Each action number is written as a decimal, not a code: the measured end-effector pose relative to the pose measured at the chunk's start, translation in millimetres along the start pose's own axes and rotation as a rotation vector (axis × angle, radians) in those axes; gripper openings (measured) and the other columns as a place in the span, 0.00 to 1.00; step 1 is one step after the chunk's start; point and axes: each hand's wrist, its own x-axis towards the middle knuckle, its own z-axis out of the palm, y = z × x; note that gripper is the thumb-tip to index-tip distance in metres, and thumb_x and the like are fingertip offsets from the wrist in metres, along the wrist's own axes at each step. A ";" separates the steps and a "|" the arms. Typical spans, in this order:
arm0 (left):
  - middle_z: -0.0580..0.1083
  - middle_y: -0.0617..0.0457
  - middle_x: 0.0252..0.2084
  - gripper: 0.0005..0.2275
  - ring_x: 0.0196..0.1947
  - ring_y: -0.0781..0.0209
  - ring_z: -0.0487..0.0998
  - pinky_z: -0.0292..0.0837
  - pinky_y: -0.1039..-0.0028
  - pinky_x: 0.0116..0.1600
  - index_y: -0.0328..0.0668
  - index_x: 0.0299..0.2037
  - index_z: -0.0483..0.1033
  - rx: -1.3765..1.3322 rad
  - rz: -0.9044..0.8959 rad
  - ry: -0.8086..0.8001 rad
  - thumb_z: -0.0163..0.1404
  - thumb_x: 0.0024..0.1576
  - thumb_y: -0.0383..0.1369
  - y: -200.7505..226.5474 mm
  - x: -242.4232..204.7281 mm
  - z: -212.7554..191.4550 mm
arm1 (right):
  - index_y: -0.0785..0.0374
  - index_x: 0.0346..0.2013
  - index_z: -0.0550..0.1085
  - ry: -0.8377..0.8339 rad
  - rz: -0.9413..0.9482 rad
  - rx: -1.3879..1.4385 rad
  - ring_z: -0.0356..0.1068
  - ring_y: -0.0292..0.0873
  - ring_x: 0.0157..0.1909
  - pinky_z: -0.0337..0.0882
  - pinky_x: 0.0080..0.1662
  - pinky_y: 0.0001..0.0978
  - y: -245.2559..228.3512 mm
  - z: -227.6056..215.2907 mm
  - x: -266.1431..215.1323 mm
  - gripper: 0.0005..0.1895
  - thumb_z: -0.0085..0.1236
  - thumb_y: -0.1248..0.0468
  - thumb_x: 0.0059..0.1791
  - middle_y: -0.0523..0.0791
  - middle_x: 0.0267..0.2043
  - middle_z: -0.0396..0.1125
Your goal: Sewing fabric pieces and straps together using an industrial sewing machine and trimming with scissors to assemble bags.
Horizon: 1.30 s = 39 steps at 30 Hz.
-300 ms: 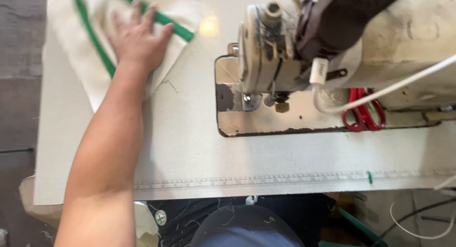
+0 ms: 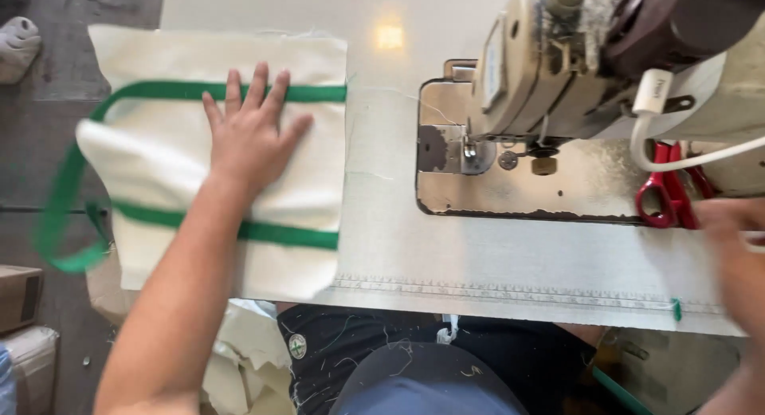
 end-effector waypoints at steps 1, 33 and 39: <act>0.44 0.55 0.83 0.38 0.81 0.40 0.34 0.20 0.32 0.73 0.61 0.80 0.49 0.002 -0.007 0.007 0.28 0.61 0.65 0.7 -16.3 8.4 | 0.66 0.63 0.78 0.000 -0.009 0.005 0.63 0.51 0.50 0.58 0.54 0.48 -27.9 5.3 5.4 0.23 0.40 0.51 0.79 0.53 0.58 0.69; 0.45 0.48 0.84 0.43 0.82 0.37 0.37 0.26 0.26 0.74 0.46 0.81 0.53 0.063 0.304 0.232 0.40 0.62 0.67 43.1 -177.3 83.8 | 0.56 0.38 0.73 -1.153 0.507 0.092 0.72 0.40 0.30 0.73 0.37 0.32 -302.3 71.6 -104.9 0.16 0.60 0.47 0.53 0.45 0.27 0.71; 0.48 0.47 0.83 0.43 0.82 0.36 0.39 0.28 0.25 0.74 0.46 0.81 0.56 0.054 0.308 0.251 0.42 0.61 0.66 38.5 -175.0 83.7 | 0.51 0.37 0.75 -1.121 0.501 -0.069 0.70 0.39 0.28 0.70 0.37 0.30 -319.9 78.4 -105.5 0.17 0.62 0.43 0.51 0.43 0.24 0.74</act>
